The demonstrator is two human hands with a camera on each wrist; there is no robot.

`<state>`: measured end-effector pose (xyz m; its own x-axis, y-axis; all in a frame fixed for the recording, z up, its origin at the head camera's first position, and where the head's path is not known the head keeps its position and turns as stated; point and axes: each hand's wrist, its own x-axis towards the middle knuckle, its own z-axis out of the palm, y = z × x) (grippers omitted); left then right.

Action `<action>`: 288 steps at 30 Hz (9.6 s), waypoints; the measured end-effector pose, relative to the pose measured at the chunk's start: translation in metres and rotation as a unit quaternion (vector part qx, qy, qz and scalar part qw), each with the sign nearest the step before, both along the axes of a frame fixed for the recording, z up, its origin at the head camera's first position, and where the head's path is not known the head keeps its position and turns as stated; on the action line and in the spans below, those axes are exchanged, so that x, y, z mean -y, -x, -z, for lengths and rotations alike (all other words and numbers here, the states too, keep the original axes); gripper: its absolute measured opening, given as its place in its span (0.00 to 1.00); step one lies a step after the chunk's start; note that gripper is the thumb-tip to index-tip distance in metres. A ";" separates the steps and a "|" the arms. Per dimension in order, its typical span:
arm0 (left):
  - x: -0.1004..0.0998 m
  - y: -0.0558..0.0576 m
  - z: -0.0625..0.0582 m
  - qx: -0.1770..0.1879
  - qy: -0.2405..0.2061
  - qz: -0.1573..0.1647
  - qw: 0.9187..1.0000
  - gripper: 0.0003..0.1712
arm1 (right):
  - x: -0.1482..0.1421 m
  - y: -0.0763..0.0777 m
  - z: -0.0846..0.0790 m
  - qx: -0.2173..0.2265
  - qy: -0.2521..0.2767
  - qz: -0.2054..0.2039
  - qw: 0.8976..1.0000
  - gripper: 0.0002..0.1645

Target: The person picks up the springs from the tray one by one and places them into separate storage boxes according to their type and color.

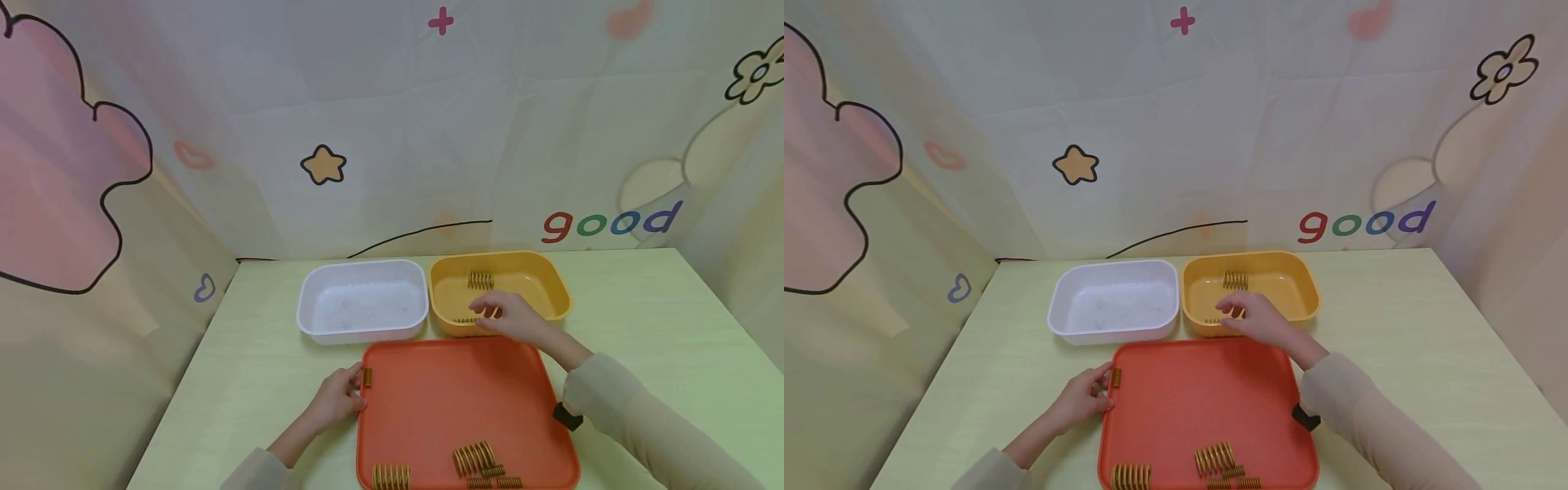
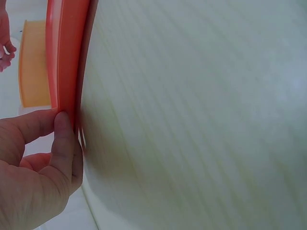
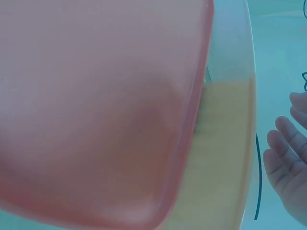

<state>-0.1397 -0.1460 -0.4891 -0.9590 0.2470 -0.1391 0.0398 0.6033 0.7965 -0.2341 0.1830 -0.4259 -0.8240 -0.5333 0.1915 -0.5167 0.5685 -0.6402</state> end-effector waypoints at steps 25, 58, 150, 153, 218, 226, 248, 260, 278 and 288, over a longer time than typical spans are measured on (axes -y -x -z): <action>0.001 0.000 0.000 0.003 -0.006 -0.002 1.000 0.39 | -0.014 -0.025 0.010 0.038 -0.016 -0.019 0.999 0.15; -0.001 0.000 -0.001 0.021 -0.009 -0.009 1.000 0.40 | -0.041 -0.035 0.034 0.036 -0.046 0.042 0.997 0.17; -0.006 -0.002 0.001 -0.075 0.081 -0.036 0.993 0.31 | -0.066 -0.052 0.054 0.087 -0.024 0.180 0.979 0.20; -0.007 -0.001 0.001 -0.088 0.096 -0.038 0.991 0.29 | -0.066 -0.052 0.054 0.088 -0.026 0.181 0.979 0.20; -0.020 0.000 0.002 -0.248 0.246 0.009 0.937 0.09 | -0.068 -0.053 0.058 0.090 -0.012 0.193 0.977 0.22; -0.021 0.002 0.002 -0.230 0.249 0.008 0.941 0.07 | -0.068 -0.052 0.060 0.083 -0.010 0.194 0.977 0.22; -0.016 0.007 -0.004 -0.244 0.170 -0.018 0.955 0.09 | -0.067 -0.051 0.060 0.079 -0.011 0.192 0.978 0.21; -0.016 0.009 -0.007 -0.283 0.139 -0.046 0.948 0.08 | -0.068 -0.052 0.060 0.088 -0.008 0.192 0.977 0.21; -0.011 0.017 -0.013 -0.317 0.121 -0.083 0.937 0.10 | -0.068 -0.052 0.061 0.084 -0.017 0.192 0.978 0.22; -0.008 0.023 -0.021 -0.319 0.121 -0.075 0.937 0.10 | -0.067 -0.052 0.059 0.082 -0.015 0.194 0.977 0.22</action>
<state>-0.1626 -0.1381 -0.4680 -0.8874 0.1376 0.4399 0.3614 0.8001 0.4788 -0.1818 0.2499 -0.4853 -0.9837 -0.1773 0.0290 -0.1500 0.7216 -0.6759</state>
